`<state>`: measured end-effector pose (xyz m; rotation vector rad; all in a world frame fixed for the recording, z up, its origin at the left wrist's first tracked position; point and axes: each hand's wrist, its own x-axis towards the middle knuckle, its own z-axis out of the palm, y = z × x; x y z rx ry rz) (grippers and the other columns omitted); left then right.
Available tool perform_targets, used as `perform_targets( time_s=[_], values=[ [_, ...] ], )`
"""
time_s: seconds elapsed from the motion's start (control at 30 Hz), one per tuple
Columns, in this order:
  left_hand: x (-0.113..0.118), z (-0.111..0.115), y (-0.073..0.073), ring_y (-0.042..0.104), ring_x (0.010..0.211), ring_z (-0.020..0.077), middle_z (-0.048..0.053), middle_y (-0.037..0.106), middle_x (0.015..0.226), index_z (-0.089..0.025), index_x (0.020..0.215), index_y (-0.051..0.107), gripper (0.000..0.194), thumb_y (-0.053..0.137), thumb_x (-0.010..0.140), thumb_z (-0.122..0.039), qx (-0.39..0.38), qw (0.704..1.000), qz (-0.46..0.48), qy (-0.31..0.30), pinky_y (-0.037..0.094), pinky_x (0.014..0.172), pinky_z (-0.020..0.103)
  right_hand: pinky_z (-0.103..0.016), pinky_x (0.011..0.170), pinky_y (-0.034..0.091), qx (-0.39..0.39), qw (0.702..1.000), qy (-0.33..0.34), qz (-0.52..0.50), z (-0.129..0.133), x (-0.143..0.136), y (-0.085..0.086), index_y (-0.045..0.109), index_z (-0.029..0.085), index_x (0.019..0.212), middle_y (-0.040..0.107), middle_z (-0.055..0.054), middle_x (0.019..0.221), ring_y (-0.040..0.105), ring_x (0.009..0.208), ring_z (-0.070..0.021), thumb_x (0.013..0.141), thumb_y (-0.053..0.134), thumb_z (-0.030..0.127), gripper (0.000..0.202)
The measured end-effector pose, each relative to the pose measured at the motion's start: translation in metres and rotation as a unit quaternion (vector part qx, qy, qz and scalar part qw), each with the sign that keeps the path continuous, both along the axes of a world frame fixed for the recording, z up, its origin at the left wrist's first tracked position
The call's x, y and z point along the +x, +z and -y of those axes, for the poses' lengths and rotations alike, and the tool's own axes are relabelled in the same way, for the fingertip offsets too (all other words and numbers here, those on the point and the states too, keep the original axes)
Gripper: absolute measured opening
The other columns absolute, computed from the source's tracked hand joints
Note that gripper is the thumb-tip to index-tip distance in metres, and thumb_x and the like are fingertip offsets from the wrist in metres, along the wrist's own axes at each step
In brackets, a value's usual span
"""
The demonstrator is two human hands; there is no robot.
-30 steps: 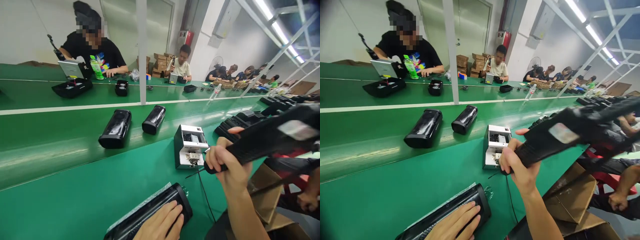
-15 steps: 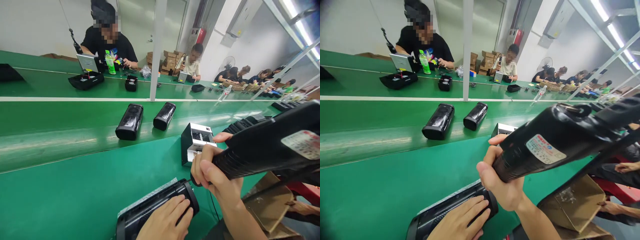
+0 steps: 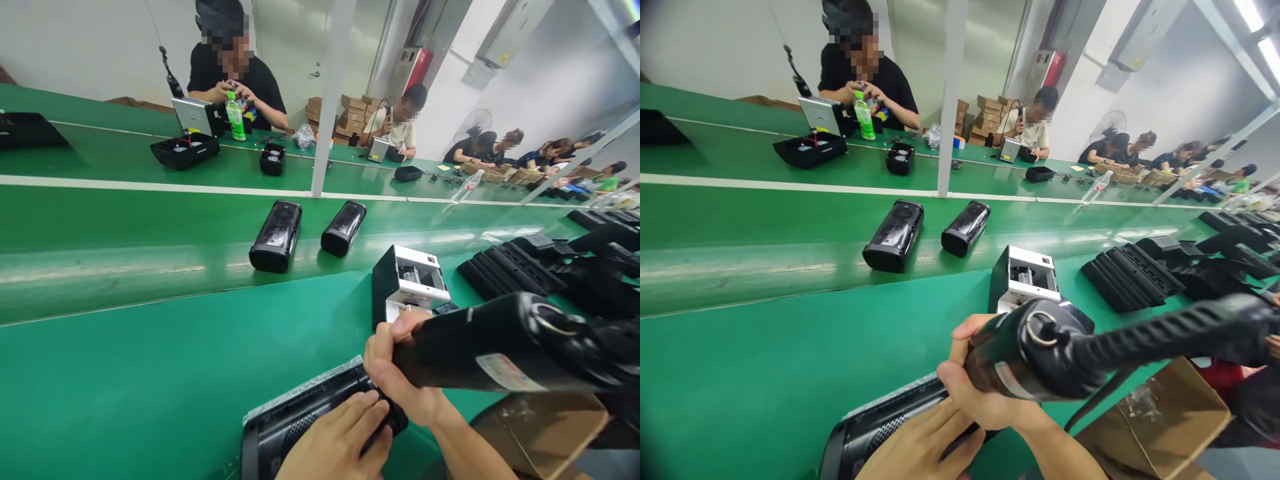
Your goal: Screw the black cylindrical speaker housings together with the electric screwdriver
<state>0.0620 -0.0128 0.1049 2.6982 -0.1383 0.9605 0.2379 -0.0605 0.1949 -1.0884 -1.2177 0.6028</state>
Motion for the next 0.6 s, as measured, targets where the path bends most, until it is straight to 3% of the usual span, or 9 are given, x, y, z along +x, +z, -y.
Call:
perform_targets(
  time_s=[0.27,0.4,0.5,0.6],
  values=[
    [-0.005,0.003,0.017,0.084,0.123,0.0195,0.005,0.088,0.137,-0.019,0.134,0.078,0.027,0.075,0.116,-0.04,-0.015,0.999,-0.041,0.006,0.065,0.116,0.028,-0.024,0.048,0.041,0.057,0.995,0.084,-0.01,-0.005,0.006,-0.004,0.054,0.04,0.141,0.047,0.012,0.074,0.04,0.049,-0.0127,0.107,0.07,0.017,0.045],
    [-0.002,0.003,0.023,0.084,0.12,0.02,0.008,0.087,0.131,-0.017,0.13,0.078,0.018,0.065,0.118,-0.023,-0.033,0.999,-0.028,0.017,0.068,0.109,0.029,-0.024,0.048,0.046,0.044,0.994,0.104,-0.009,-0.013,0.006,-0.004,0.058,0.04,0.143,0.056,0.012,0.075,0.046,0.048,-0.0114,0.105,0.076,0.019,0.047],
    [0.0,0.002,0.022,0.084,0.114,0.0202,0.008,0.086,0.124,-0.018,0.127,0.078,0.021,0.06,0.117,-0.016,-0.041,0.999,-0.014,0.012,0.071,0.101,0.029,-0.026,0.052,0.049,0.026,0.996,0.085,0.007,-0.016,0.001,0.007,0.065,0.035,0.127,0.058,0.01,0.072,0.049,0.051,-0.0125,0.105,0.082,0.024,0.03],
    [0.001,-0.002,0.016,0.085,0.105,0.0185,0.005,0.087,0.113,-0.02,0.12,0.078,0.026,0.054,0.116,-0.013,-0.036,0.999,0.008,0.008,0.072,0.098,0.027,-0.029,0.049,0.049,0.038,0.998,0.057,0.013,-0.01,0.001,0.032,0.064,0.034,0.122,0.057,0.007,0.076,0.051,0.053,-0.0144,0.112,0.081,0.041,0.02]
  ],
)
